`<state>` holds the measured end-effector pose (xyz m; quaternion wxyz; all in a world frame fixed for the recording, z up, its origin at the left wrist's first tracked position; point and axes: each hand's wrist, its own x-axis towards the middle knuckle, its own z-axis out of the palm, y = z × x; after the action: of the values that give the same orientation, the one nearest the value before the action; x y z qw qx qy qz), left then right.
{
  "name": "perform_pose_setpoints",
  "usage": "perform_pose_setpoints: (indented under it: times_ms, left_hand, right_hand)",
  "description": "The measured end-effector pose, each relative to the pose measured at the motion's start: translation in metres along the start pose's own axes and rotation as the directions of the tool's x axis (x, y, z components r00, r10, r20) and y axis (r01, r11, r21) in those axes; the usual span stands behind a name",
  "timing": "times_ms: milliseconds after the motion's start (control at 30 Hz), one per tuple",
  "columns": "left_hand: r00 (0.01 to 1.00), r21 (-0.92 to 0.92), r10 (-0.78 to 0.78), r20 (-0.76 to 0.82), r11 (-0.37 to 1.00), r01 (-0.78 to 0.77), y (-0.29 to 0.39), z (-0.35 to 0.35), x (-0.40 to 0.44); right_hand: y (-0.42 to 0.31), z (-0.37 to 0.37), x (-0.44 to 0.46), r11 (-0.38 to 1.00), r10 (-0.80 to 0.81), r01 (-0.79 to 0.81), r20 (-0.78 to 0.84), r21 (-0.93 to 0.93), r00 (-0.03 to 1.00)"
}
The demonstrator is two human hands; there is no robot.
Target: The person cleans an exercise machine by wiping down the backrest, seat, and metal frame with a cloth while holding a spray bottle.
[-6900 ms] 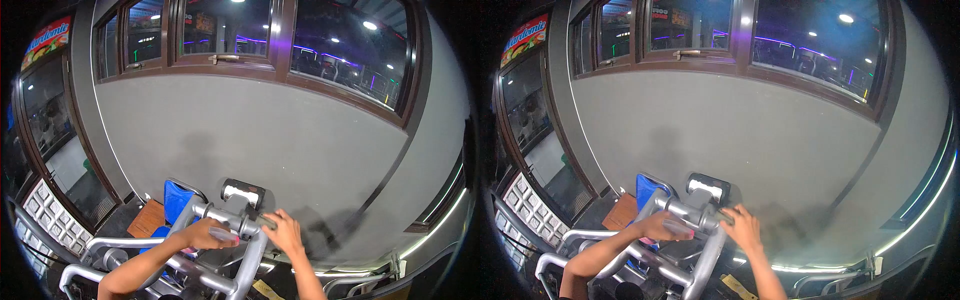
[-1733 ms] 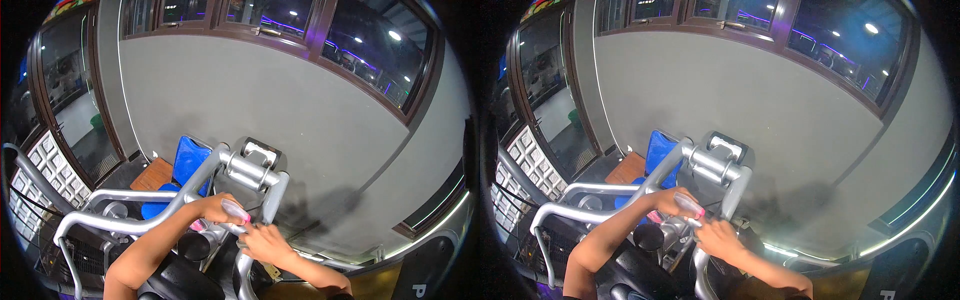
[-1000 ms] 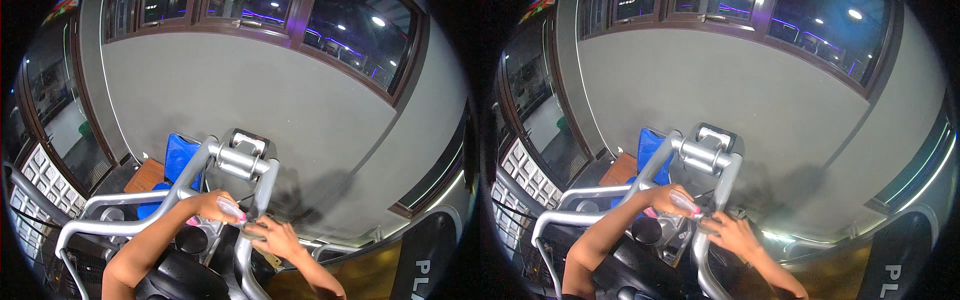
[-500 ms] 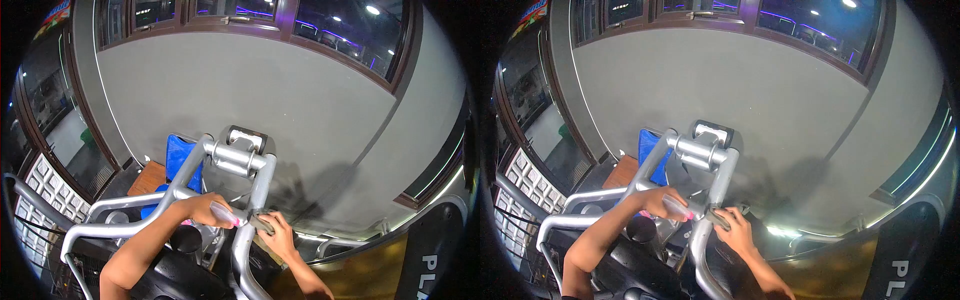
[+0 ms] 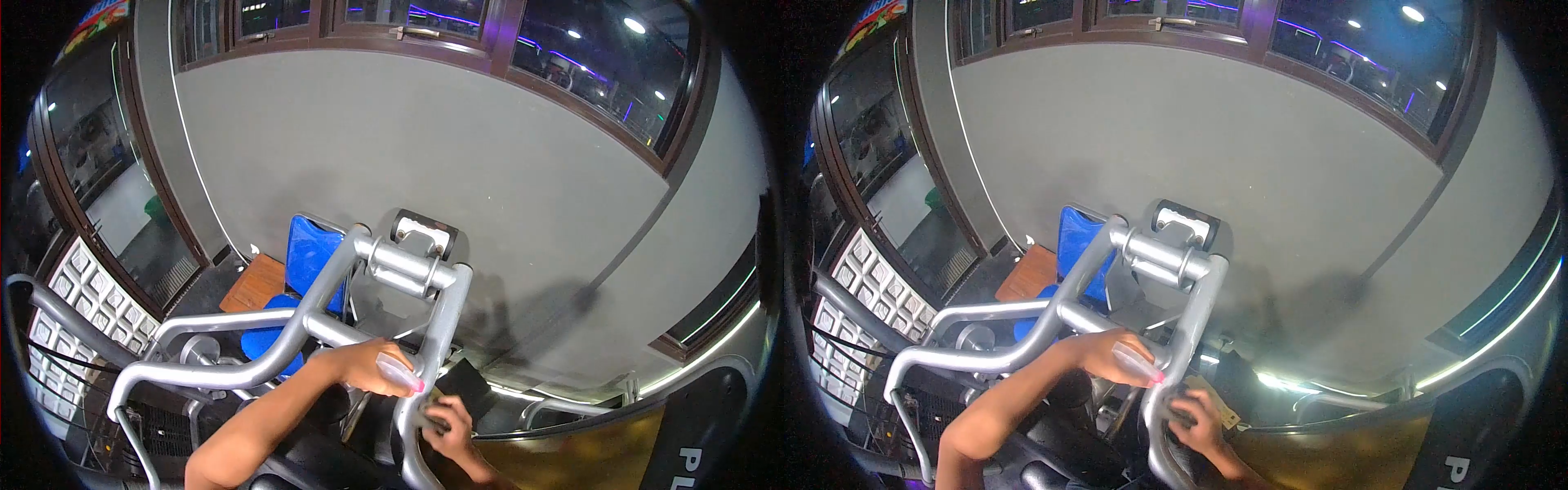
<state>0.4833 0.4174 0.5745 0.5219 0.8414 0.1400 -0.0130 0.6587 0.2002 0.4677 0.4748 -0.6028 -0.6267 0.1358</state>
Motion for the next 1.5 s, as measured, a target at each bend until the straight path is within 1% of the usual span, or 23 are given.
perform_pose_setpoints:
  times_ms: [33, 67, 133, 267, 333, 367, 433, 467, 600, 667, 733, 800, 833, 867, 967, 1033, 1067, 1167, 1233, 1267, 1333, 1400, 1500]
  left_hand:
    - [0.987, -0.059, -0.094, 0.128, 0.993, 0.102, 0.007, -0.005, 0.001]
    - [0.987, -0.059, -0.093, 0.129, 0.993, 0.101, 0.011, -0.005, -0.001]
    - [0.997, 0.13, -0.075, -0.013, 0.989, 0.076, 0.015, -0.001, -0.004]
    - [0.994, 0.112, -0.094, 0.046, 0.99, 0.089, 0.03, -0.013, -0.004]
    - [0.969, 0.147, -0.164, 0.185, 0.98, 0.137, 0.028, -0.015, 0.0]
    - [0.968, 0.145, -0.161, 0.19, 0.98, 0.135, 0.027, -0.013, -0.002]
    - [0.988, 0.2, -0.153, 0.017, 0.969, 0.147, 0.026, -0.01, -0.009]
    - [0.989, 0.197, -0.15, 0.019, 0.97, 0.143, 0.027, -0.011, -0.011]
    - [0.989, 0.205, -0.125, -0.083, 0.969, 0.14, 0.019, -0.007, -0.009]
    - [0.934, 0.136, -0.318, 0.165, 0.945, 0.298, 0.022, -0.015, -0.002]
    - [0.934, 0.167, -0.311, 0.177, 0.945, 0.283, 0.043, -0.021, -0.007]
    - [0.936, 0.111, -0.306, 0.175, 0.95, 0.29, 0.055, -0.02, -0.013]
    - [0.971, 0.104, -0.204, 0.124, 0.976, 0.192, 0.033, -0.011, -0.01]
    - [0.97, 0.114, -0.199, 0.137, 0.976, 0.184, 0.038, -0.01, -0.011]
    - [0.954, 0.092, -0.196, 0.225, 0.979, 0.18, 0.053, -0.013, -0.011]
    - [0.961, 0.105, -0.165, 0.224, 0.984, 0.144, 0.061, -0.009, -0.015]
    - [0.967, 0.104, -0.139, 0.213, 0.987, 0.119, 0.065, -0.008, -0.016]
    - [0.978, 0.187, -0.118, 0.174, 0.979, 0.085, 0.071, -0.007, -0.019]
    - [0.986, 0.227, -0.091, 0.141, 0.972, 0.058, 0.066, -0.006, -0.017]
    - [0.987, 0.228, -0.081, 0.138, 0.972, 0.048, 0.065, -0.006, -0.016]
    - [0.991, 0.314, -0.036, 0.125, 0.949, -0.005, 0.065, -0.007, -0.015]
    - [0.995, 0.348, 0.058, 0.082, 0.934, -0.083, 0.058, -0.005, -0.014]
    - [0.98, 0.447, 0.194, 0.035, 0.874, -0.189, 0.065, -0.008, -0.018]
  right_hand:
    - [0.003, 0.004, 0.011, 0.999, -0.028, 0.023, -0.133, -0.036, 0.991]
    - [0.013, 0.01, 0.017, 0.998, 0.057, -0.055, -0.219, 0.014, 0.974]
    - [-0.015, 0.01, 0.048, 0.874, 0.433, -0.33, -0.262, 0.358, 0.862]
    - [0.012, 0.013, 0.048, 0.881, 0.421, -0.322, -0.263, 0.348, 0.868]
    - [0.015, 0.017, 0.027, 0.69, 0.59, -0.446, -0.085, 0.57, 0.803]
    - [0.013, 0.018, 0.016, 0.688, 0.598, -0.485, -0.044, 0.539, 0.8]
    - [0.002, 0.015, -0.006, 0.546, 0.679, -0.608, 0.121, 0.577, 0.724]
    - [-0.002, 0.01, -0.013, 0.496, 0.694, -0.663, 0.203, 0.561, 0.691]
    - [-0.014, -0.013, -0.014, 0.564, 0.614, -0.708, 0.358, 0.425, 0.703]
    - [-0.015, -0.013, -0.007, 0.587, 0.593, -0.677, 0.334, 0.443, 0.733]
    - [0.0, -0.006, -0.003, 0.698, 0.519, -0.558, 0.22, 0.449, 0.826]
    - [-0.02, -0.007, 0.023, 0.635, 0.632, -0.595, 0.11, 0.493, 0.767]
    - [-0.014, -0.002, 0.027, 0.735, 0.573, -0.519, 0.008, 0.436, 0.819]
    - [-0.012, 0.001, 0.033, 0.884, 0.435, -0.4, -0.109, 0.243, 0.894]
    - [-0.03, -0.004, 0.019, 0.871, 0.467, -0.432, -0.119, 0.232, 0.876]
    - [-0.049, -0.014, 0.006, 0.893, 0.436, -0.44, 0.066, 0.088, 0.898]
    - [-0.052, -0.015, -0.006, 0.954, 0.292, -0.296, 0.084, 0.04, 0.953]
    - [-0.087, -0.037, -0.02, 0.961, 0.268, -0.276, 0.215, 0.006, 0.939]
    - [-0.108, -0.051, -0.019, 0.974, 0.213, -0.164, 0.393, -0.156, 0.894]
    - [-0.115, -0.054, -0.015, 0.973, 0.212, -0.159, 0.389, -0.165, 0.896]
    - [-0.128, -0.057, -0.005, 0.934, 0.18, 0.016, 0.509, -0.356, 0.842]
    - [-0.123, -0.048, 0.007, 0.872, 0.151, 0.108, 0.471, -0.477, 0.869]
    - [-0.115, -0.029, 0.036, 0.844, 0.116, 0.111, 0.38, -0.525, 0.918]
